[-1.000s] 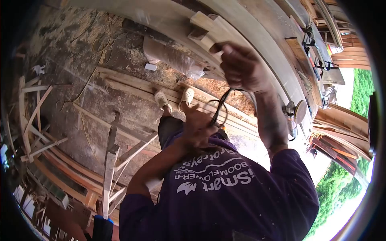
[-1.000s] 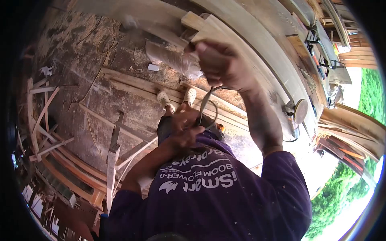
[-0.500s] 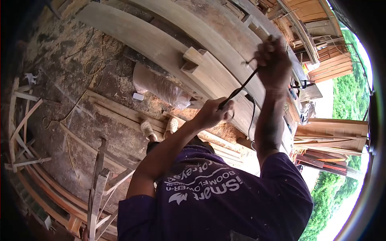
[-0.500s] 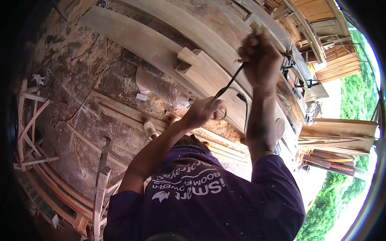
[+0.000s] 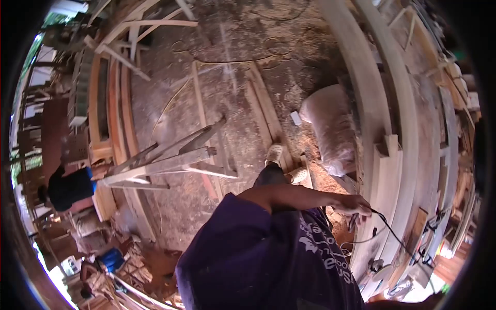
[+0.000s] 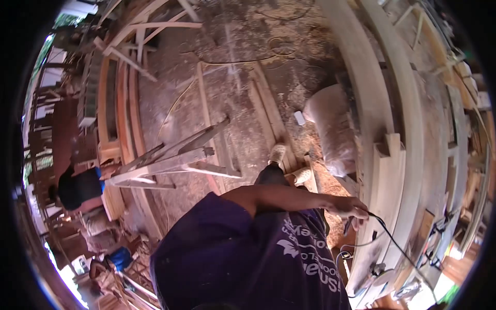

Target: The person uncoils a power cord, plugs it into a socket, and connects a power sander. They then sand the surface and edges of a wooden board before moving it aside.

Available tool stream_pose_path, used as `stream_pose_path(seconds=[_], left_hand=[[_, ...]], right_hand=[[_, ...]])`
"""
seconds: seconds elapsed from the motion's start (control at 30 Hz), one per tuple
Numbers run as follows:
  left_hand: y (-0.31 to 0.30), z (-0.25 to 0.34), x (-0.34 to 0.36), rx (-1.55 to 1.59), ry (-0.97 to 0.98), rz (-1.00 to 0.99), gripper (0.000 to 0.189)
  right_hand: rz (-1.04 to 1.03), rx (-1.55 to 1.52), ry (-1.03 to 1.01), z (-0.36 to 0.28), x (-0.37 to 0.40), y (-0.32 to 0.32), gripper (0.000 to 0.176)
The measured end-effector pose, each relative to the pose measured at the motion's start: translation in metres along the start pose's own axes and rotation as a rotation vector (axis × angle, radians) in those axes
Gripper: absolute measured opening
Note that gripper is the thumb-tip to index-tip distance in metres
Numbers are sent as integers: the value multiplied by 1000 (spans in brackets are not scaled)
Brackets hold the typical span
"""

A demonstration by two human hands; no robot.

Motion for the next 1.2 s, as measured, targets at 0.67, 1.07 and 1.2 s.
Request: stream_pose_path(seconds=[0.67,1.07,1.2], left_hand=[[89,-36,15,-6,-778,-860,47],[45,-70,26,-322,-715,-544,36],[-17,-100,44,149,-724,82,28]], right_hand=[[-296,599,602,118,266,-200,26],[-224,-518,1463,59,370,45,39],[-305,-567,1250,91,327,76,26]])
Point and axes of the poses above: each hand's wrist, its own x-axis away from the middle knuckle, its own y-axis out of the palm, z = x × y, the point moved 8 cm from there along -x, towards the middle knuckle, and after that the axes turned 4 degrees about -z, right-handed, at the moved point
